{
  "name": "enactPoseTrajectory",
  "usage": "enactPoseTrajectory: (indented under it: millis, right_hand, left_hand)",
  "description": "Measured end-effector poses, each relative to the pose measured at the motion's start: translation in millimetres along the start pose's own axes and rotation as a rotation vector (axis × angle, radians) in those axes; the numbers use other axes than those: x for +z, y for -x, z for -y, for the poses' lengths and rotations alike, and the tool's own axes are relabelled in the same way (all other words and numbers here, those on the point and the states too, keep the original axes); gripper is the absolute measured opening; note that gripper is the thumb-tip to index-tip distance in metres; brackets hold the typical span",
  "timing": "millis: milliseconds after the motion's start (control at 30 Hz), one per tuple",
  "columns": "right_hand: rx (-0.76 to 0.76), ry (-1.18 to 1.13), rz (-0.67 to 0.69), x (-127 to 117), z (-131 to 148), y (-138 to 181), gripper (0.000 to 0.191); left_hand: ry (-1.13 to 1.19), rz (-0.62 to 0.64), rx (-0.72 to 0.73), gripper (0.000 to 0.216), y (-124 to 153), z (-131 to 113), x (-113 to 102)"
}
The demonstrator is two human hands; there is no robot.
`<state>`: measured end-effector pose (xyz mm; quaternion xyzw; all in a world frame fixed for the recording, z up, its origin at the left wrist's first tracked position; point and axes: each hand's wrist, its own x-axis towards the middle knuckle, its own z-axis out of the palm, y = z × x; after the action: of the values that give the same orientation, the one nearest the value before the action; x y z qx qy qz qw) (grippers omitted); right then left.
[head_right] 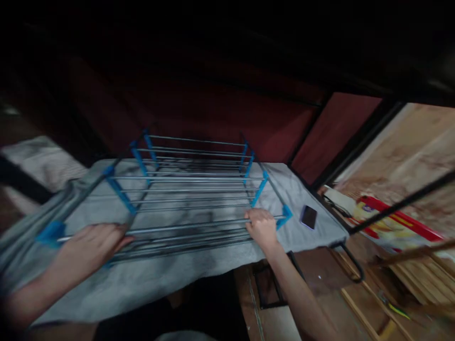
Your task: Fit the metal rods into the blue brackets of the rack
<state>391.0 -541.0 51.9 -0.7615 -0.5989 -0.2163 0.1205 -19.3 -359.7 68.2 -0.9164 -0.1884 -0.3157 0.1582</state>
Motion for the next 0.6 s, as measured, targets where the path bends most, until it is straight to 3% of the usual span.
enactPoseTrajectory:
  millis: [67,200,333,600]
  right_hand:
    - [-0.062,0.080,-0.099,4.6,-6.3,4.4,0.028]
    - [-0.105,0.204,-0.255,15.4,-28.3,8.6,0.027]
    - [-0.131,0.240,-0.273,25.1,-47.4,14.6,0.031]
    - [-0.125,0.241,-0.298,40.7,-65.2,16.8,0.028]
  left_hand:
    - [-0.223,0.060,0.087,0.012,5.6,2.1,-0.4]
    - [-0.353,0.102,0.034,0.025,9.3,9.9,-2.6]
    - [-0.342,0.101,0.036,0.035,9.9,11.0,-5.0]
    - [-0.329,0.160,0.058,0.036,7.7,9.7,-10.1]
